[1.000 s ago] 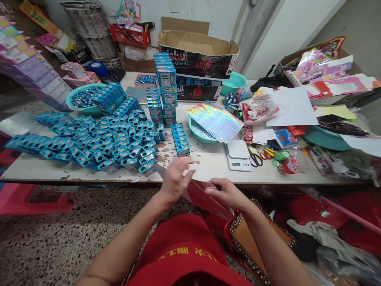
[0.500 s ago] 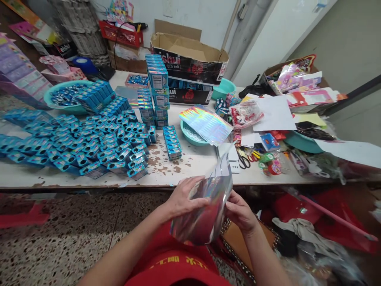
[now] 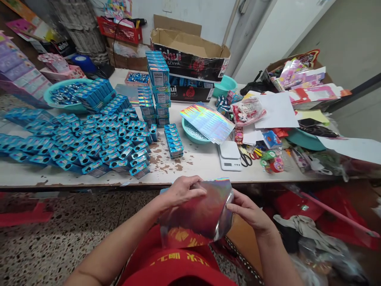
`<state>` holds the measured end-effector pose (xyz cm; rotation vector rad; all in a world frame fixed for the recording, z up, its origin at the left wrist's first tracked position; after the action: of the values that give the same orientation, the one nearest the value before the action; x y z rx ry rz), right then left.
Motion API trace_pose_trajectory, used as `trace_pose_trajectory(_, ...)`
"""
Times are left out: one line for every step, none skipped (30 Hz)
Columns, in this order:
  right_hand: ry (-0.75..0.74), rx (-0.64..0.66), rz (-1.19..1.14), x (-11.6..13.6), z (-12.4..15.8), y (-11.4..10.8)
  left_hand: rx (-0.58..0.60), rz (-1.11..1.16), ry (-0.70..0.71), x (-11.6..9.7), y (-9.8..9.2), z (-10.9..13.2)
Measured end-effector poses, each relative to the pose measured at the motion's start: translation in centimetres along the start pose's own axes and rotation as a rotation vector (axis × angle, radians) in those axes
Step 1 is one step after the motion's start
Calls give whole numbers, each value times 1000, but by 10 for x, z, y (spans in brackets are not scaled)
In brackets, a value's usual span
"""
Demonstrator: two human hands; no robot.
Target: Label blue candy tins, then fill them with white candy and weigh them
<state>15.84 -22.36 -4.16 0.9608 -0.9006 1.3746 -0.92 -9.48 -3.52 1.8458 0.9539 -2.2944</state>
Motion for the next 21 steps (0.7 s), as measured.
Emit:
trace_pose_trajectory(-1, -49, 75, 3, -1, -1, -10, -34, -17, 2, -3, 1)
trace_pose_trajectory(-23, -137, 158, 7, -3, -3, -24, -88, -24, 4, -5, 2)
trace_pose_trajectory(-72, -256, 251, 13, -5, -5, -36, -156, -24, 5, -7, 3)
trace_pose_trajectory(-141, -387, 350, 19, -8, -5, -41, -225, -19, 5, -8, 3)
trace_pose_trajectory(-221, -499, 446, 26, -11, -4, -45, -285, -14, 5, -9, 3)
trace_pose_trajectory(-295, -568, 533, 33, -16, 0, -44, -330, -10, 5, -9, 3)
trace_pose_trajectory(-347, -578, 600, 37, -22, 5, -38, -361, -9, 6, -9, 2)
trace_pose_trajectory(-370, -538, 639, 40, -30, 11, -29, -384, -12, 7, -10, 2)
trace_pose_trajectory(-364, -480, 646, 40, -38, 15, -23, -405, -24, 10, -11, 1)
trace_pose_trajectory(-342, -438, 630, 38, -45, 17, -22, -430, -47, 16, -13, 2)
trace_pose_trajectory(-313, -430, 604, 35, -51, 15, -27, -462, -83, 23, -16, 3)
trace_pose_trajectory(-285, -451, 577, 31, -55, 12, -36, -498, -132, 32, -21, 5)
trace_pose_trajectory(-260, -485, 554, 25, -59, 6, -46, -531, -188, 43, -25, 7)
trace_pose_trajectory(-236, -520, 537, 18, -62, 0, -50, -558, -243, 55, -29, 10)
trace_pose_trajectory(-212, -543, 524, 10, -64, -6, -49, -580, -293, 67, -33, 14)
trace_pose_trajectory(-188, -547, 515, 1, -67, -11, -43, -598, -336, 79, -35, 18)
trace_pose_trajectory(-168, -530, 509, -9, -71, -16, -35, -612, -369, 90, -35, 21)
trace_pose_trajectory(-152, -500, 509, -19, -75, -19, -24, -623, -391, 99, -34, 25)
trace_pose_trajectory(-140, -462, 517, -28, -79, -22, -10, -631, -403, 108, -32, 28)
trace_pose_trajectory(-130, -417, 533, -36, -85, -24, 3, -635, -411, 115, -29, 30)
trace_pose_trajectory(-122, -364, 557, -44, -91, -26, 18, -634, -414, 122, -25, 31)
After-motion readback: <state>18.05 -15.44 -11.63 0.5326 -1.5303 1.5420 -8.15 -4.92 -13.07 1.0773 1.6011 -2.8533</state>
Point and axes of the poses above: each hand's wrist, its own z-axis away from the middle knuckle, its own y-axis out of the palm, x = y × z, the point moved 4 cm from there along -z, towards the middle knuckle, and after that the axes turned 1 degree about -x, right-handed, at the moved point
